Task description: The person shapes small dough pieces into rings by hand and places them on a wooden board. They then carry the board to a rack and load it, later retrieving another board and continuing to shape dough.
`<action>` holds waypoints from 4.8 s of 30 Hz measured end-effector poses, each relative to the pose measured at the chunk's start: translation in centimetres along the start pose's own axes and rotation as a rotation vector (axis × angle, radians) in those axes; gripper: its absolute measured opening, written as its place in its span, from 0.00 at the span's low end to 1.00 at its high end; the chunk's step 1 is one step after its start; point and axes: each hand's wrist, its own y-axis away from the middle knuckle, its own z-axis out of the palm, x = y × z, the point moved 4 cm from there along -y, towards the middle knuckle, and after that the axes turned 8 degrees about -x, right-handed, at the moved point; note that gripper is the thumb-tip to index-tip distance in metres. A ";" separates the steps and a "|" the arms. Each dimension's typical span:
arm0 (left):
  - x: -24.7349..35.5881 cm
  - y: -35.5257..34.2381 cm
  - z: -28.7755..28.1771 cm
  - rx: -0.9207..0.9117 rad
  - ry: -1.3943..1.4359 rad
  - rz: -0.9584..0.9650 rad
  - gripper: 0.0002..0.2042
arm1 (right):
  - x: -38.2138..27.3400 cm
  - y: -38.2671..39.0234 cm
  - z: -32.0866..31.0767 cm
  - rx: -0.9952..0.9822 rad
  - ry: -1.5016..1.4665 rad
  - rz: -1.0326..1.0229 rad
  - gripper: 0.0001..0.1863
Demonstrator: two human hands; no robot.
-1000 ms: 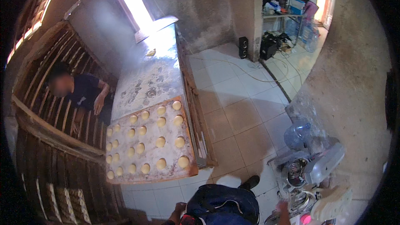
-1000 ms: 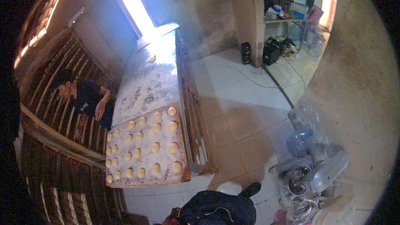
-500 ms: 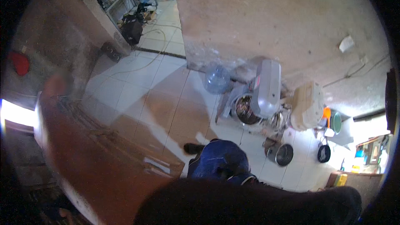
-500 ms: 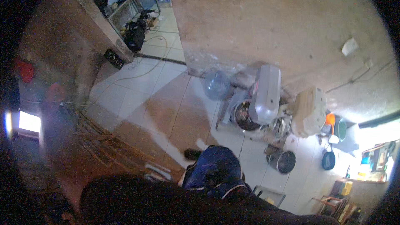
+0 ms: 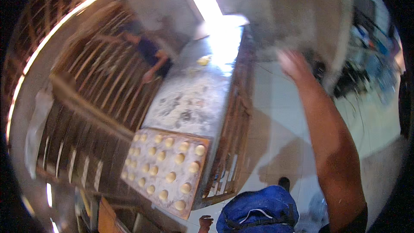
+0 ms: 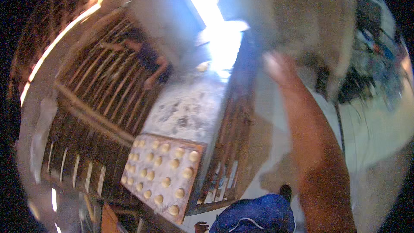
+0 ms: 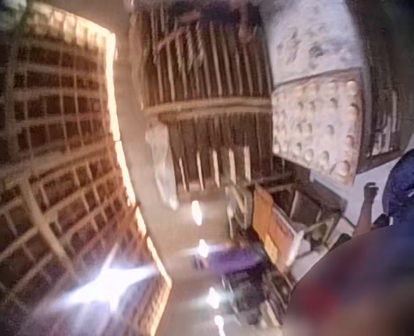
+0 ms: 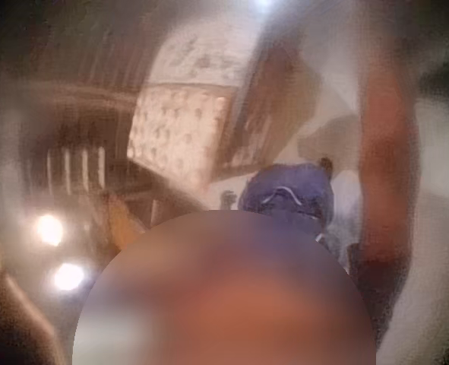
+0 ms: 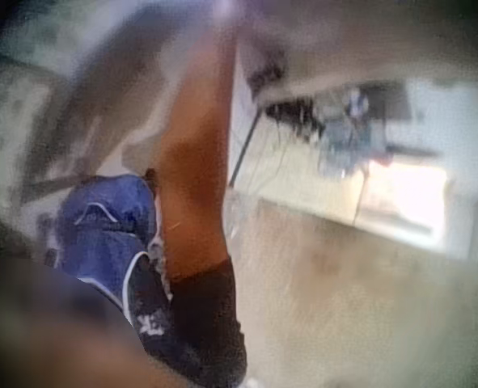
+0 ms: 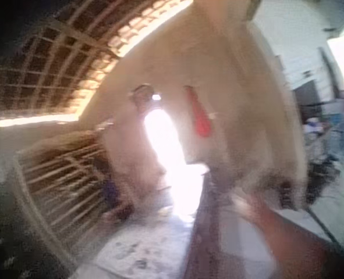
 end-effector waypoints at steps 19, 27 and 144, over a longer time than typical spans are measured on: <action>10.9 -2.9 11.7 0.515 0.539 -0.488 0.13 | 25.4 23.2 34.9 -0.760 -0.131 0.409 0.26; 12.5 5.0 19.7 0.580 0.631 -0.749 0.16 | 27.9 12.8 39.5 -0.709 -0.113 0.134 0.36; -5.3 5.7 -11.9 0.977 0.957 -0.504 0.21 | -29.1 11.8 49.8 -0.158 -1.022 0.678 0.36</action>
